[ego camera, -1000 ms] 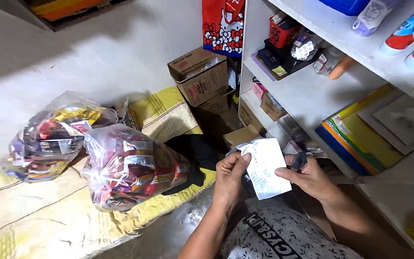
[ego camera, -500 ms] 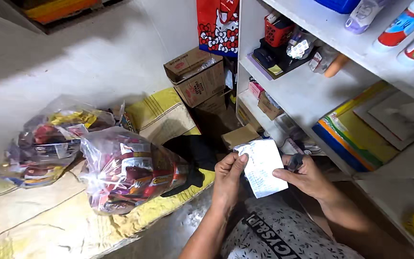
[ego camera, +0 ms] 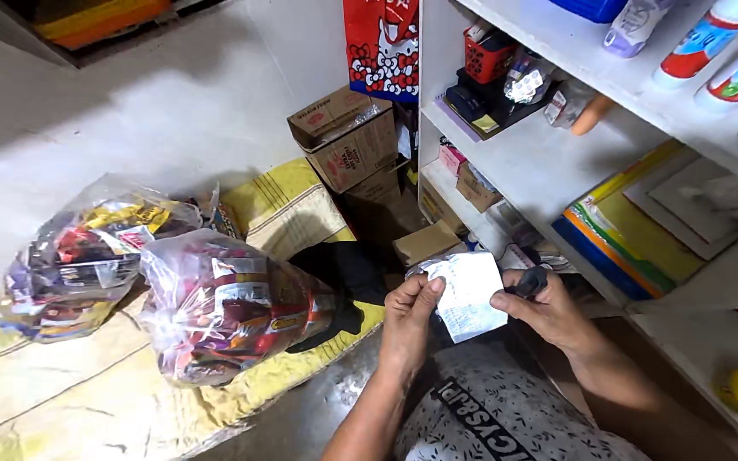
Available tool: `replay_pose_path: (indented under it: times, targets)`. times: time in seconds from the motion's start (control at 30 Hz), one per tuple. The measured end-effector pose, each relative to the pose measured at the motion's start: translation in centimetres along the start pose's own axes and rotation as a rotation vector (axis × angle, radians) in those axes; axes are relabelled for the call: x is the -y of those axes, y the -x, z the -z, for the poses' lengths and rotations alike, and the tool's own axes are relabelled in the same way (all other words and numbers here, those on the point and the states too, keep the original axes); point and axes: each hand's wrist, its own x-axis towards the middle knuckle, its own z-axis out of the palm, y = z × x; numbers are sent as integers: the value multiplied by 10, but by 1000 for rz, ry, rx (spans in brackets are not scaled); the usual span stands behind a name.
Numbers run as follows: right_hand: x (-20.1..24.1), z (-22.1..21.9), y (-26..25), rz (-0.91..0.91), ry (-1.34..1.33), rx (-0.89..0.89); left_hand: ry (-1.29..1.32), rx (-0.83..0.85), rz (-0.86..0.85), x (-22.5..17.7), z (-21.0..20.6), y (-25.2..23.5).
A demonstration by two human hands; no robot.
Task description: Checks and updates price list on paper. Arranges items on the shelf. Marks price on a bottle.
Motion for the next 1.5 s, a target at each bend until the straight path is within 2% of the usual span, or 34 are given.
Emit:
replay_pose_path:
  times: [0.33, 0.53, 0.63, 0.83, 1.23, 1.4, 1.5]
  targets:
    - [-1, 1, 0, 1, 15, -17, -46, 26, -17, 2, -1, -1]
    - [-1, 1, 0, 36, 47, -31, -263, -116, -238, 14, 1, -6]
    - [0, 1, -1, 42, 51, -41, -316, -118, -257, 18, 4, -10]
    - [2, 3, 1, 44, 74, -64, -161, 1, -230, 20, 1, -13]
    - [3, 3, 10, 67, 173, -124, 112, -78, -127, 16, -14, -10]
    - [5, -2, 11, 58, 174, -206, 133, -79, -114, 15, -16, -7]
    - [10, -3, 13, 10, 138, -186, 145, -68, -114, 13, -16, -5]
